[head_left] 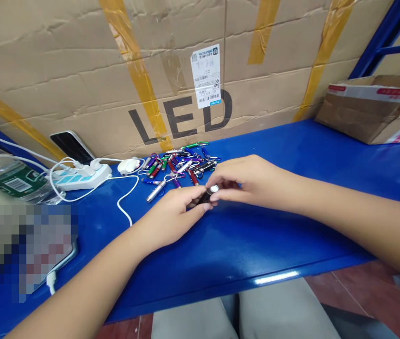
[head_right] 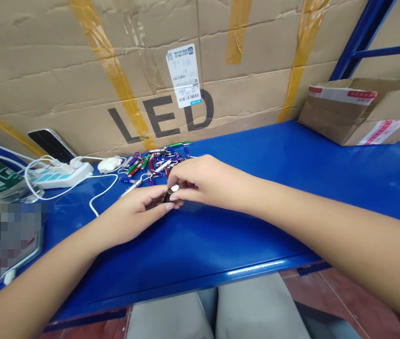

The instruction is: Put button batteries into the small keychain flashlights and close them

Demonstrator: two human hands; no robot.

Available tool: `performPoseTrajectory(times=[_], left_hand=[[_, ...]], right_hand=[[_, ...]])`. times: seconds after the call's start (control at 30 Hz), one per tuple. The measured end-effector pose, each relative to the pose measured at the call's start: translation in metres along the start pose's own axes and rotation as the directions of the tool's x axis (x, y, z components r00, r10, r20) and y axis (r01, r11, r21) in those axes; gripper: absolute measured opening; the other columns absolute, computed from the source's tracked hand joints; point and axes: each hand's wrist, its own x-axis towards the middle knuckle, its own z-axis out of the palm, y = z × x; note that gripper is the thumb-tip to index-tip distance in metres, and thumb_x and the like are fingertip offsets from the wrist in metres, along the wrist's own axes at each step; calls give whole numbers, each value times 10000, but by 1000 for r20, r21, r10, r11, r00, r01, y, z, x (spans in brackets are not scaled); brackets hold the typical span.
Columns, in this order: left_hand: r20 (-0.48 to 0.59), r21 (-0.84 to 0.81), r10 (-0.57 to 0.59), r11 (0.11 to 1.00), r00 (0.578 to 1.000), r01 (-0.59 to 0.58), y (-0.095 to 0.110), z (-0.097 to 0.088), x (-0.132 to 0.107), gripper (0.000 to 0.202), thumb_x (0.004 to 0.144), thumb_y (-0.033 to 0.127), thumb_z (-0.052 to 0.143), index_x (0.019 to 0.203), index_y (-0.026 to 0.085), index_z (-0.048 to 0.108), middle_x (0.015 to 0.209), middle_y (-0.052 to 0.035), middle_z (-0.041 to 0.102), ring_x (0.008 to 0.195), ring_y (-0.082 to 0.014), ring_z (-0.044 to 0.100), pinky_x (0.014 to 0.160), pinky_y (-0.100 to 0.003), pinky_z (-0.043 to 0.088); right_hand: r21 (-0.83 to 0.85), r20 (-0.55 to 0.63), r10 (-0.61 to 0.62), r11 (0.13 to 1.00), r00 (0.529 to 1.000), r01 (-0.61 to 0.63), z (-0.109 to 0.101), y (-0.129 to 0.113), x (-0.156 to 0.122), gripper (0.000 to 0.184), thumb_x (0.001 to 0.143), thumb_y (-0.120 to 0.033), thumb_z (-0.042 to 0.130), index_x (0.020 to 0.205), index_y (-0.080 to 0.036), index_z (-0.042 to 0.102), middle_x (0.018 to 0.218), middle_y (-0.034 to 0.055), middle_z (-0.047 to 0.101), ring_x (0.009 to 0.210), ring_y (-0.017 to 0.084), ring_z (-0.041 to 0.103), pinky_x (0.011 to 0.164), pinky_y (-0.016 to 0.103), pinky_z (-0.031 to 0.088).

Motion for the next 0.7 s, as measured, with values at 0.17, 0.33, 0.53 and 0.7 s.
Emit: performPoseTrajectory(times=[0.17,0.33,0.53,0.7], left_hand=[[-7,-39,11,999,1000,-11,-2,1,0,198,902,189,505,1051,183,635,1011,-36,714,948,-162,669,883,-283,511],[-10,-42,11,999,1000,-12,-3,1,0,198,903,196,513,1060,185,635,1020,-36,713,947,-157,670,887,-282,512],[10,-29,-2,1000,1000,2,0,0,0,160,908,196,507,1001,176,636,953,-22,704,884,-146,661,826,-248,515],[23,-20,-2,1000,1000,3,0,-1,-2,178,921,218,489,1020,172,629,955,-25,698,793,-128,640,783,-239,513]], right_hand=[[-60,-60,-41,998,997,37,-2,4,-1,112,866,-262,599,876,-178,672,858,43,696,781,152,628,690,254,443],[-85,-76,-106,991,991,100,-3,7,-2,162,899,-275,569,912,-178,698,848,47,688,783,147,622,692,252,449],[-109,-56,-186,978,981,179,1,11,-2,249,940,-318,523,1001,-171,715,855,65,693,815,151,624,720,262,467],[-118,-16,-199,974,980,196,4,13,-3,300,968,-341,468,1046,-174,705,890,72,699,835,156,625,747,274,476]])
